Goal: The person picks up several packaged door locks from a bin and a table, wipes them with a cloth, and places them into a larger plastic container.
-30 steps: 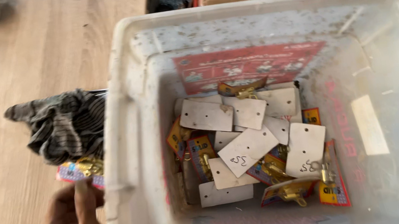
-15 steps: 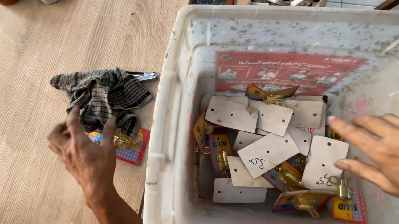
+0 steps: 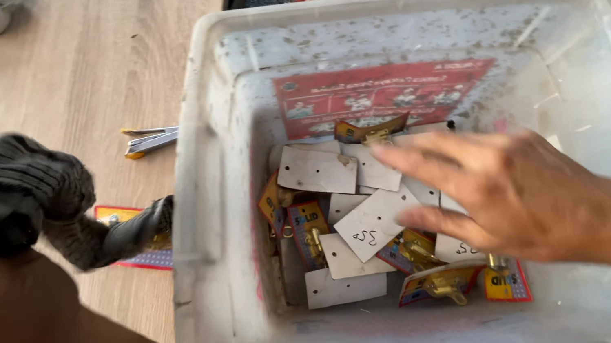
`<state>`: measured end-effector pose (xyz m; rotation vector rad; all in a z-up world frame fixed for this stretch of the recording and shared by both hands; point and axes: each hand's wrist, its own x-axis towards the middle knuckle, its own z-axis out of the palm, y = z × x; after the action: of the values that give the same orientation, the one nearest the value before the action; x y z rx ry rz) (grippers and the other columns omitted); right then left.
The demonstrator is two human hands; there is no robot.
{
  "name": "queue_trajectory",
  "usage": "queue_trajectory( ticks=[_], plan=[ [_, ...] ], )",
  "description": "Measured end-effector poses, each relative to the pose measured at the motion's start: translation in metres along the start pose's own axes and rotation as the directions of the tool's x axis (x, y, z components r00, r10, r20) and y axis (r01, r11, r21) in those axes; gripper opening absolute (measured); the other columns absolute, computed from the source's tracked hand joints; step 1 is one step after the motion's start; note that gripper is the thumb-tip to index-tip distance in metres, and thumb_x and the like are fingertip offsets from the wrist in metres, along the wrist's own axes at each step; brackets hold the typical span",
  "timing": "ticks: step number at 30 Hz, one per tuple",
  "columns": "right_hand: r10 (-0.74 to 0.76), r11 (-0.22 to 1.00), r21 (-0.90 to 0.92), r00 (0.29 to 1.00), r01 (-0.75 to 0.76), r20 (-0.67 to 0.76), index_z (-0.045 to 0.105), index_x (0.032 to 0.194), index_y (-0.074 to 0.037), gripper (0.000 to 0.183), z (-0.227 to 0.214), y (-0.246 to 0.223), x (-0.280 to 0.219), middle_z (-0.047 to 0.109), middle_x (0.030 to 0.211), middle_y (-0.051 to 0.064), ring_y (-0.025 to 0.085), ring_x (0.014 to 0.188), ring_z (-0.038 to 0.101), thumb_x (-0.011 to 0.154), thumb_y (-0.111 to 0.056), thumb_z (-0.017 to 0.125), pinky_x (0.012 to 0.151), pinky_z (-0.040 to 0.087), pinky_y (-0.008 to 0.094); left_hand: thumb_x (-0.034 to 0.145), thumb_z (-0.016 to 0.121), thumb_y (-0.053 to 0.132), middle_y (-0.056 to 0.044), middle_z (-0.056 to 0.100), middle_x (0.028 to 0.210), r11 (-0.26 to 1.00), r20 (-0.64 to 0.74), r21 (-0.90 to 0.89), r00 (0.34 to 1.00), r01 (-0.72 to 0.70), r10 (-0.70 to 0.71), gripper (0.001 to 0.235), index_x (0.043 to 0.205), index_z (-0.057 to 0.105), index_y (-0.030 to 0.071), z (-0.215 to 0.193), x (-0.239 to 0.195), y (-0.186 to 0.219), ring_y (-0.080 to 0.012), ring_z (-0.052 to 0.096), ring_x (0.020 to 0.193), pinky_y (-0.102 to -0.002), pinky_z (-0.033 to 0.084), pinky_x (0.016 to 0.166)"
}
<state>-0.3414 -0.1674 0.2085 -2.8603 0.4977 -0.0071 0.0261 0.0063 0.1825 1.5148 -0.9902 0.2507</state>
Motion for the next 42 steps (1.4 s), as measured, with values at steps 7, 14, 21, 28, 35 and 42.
queue_trajectory(
  ticks=[7, 14, 21, 28, 35, 42],
  plan=[
    [0.094, -0.670, 0.735, 0.994, 0.109, -0.062, 0.026, 0.169, 0.003, 0.100, -0.025, 0.000, 0.048, 0.053, 0.150, 0.006, 0.020, 0.144, 0.050, 0.102, -0.051, 0.076, 0.127, 0.026, 0.038, 0.120, 0.051, 0.009, -0.024, 0.062, 0.115, 0.890, 0.672, -0.435, 0.608, -0.138, 0.423, 0.022, 0.124, 0.059, -0.012, 0.093, 0.028, 0.137, -0.0410, 0.065, 0.106, -0.049, 0.055, 0.096],
    [0.497, -0.130, 0.982, 0.848, -0.137, 0.184, 0.072, 0.129, 0.010, 0.070, -0.046, 0.037, 0.011, 0.079, 0.103, 0.023, 0.026, 0.084, 0.075, 0.092, -0.048, 0.060, 0.065, 0.057, 0.031, 0.108, 0.058, 0.023, -0.015, 0.059, 0.081, 0.752, 0.751, -0.659, 0.042, 0.015, 0.658, 0.022, 0.099, 0.054, 0.002, 0.188, 0.043, 0.162, -0.0391, 0.056, 0.074, -0.048, 0.044, 0.069],
    [0.876, 0.023, 0.998, 0.483, -0.060, 0.009, 0.076, 0.113, -0.011, 0.020, -0.012, 0.102, -0.019, 0.077, 0.106, 0.001, 0.010, 0.082, 0.072, 0.093, -0.016, 0.073, 0.071, 0.066, 0.023, 0.108, 0.055, 0.040, 0.002, 0.062, 0.075, 0.969, 0.918, -0.201, 0.374, 0.147, 0.133, 0.035, 0.086, 0.058, 0.013, 0.298, -0.036, 0.089, -0.0113, 0.053, 0.069, -0.035, 0.046, 0.061],
    [0.887, 0.171, 0.984, 0.426, 0.054, -0.177, 0.074, 0.117, -0.019, 0.028, -0.023, 0.112, -0.031, 0.073, 0.116, -0.010, 0.000, 0.089, 0.067, 0.091, -0.013, 0.082, 0.078, 0.057, 0.012, 0.093, 0.061, 0.085, 0.000, 0.069, 0.094, 0.630, 0.744, -0.191, -0.529, -0.753, -0.408, 0.082, 0.112, 0.073, 0.007, 0.292, -0.188, 0.025, -0.0133, 0.066, 0.077, -0.028, 0.056, 0.057],
    [0.872, -0.042, 0.994, 0.490, 0.102, -0.013, 0.071, 0.119, -0.006, 0.036, -0.015, 0.106, -0.023, 0.073, 0.102, 0.005, 0.018, 0.088, 0.078, 0.086, -0.002, 0.083, 0.077, 0.072, 0.026, 0.082, 0.081, 0.083, -0.042, 0.052, 0.146, 0.481, 0.800, 0.090, -0.224, -0.872, -0.556, 0.123, 0.155, 0.035, -0.005, 0.290, -0.272, 0.017, -0.0562, 0.070, 0.111, -0.061, 0.065, 0.079],
    [0.778, 0.045, 0.989, 0.626, -0.143, 0.055, 0.070, 0.124, -0.010, 0.041, -0.014, 0.095, -0.022, 0.072, 0.113, 0.015, 0.026, 0.089, 0.078, 0.085, -0.012, 0.082, 0.069, 0.073, 0.032, 0.106, 0.040, 0.020, -0.019, 0.064, 0.121, 0.886, 0.693, 0.394, -0.554, -0.245, -0.462, 0.035, 0.128, 0.057, -0.001, 0.312, -0.166, 0.013, -0.0304, 0.066, 0.099, -0.041, 0.057, 0.081]
  ],
)
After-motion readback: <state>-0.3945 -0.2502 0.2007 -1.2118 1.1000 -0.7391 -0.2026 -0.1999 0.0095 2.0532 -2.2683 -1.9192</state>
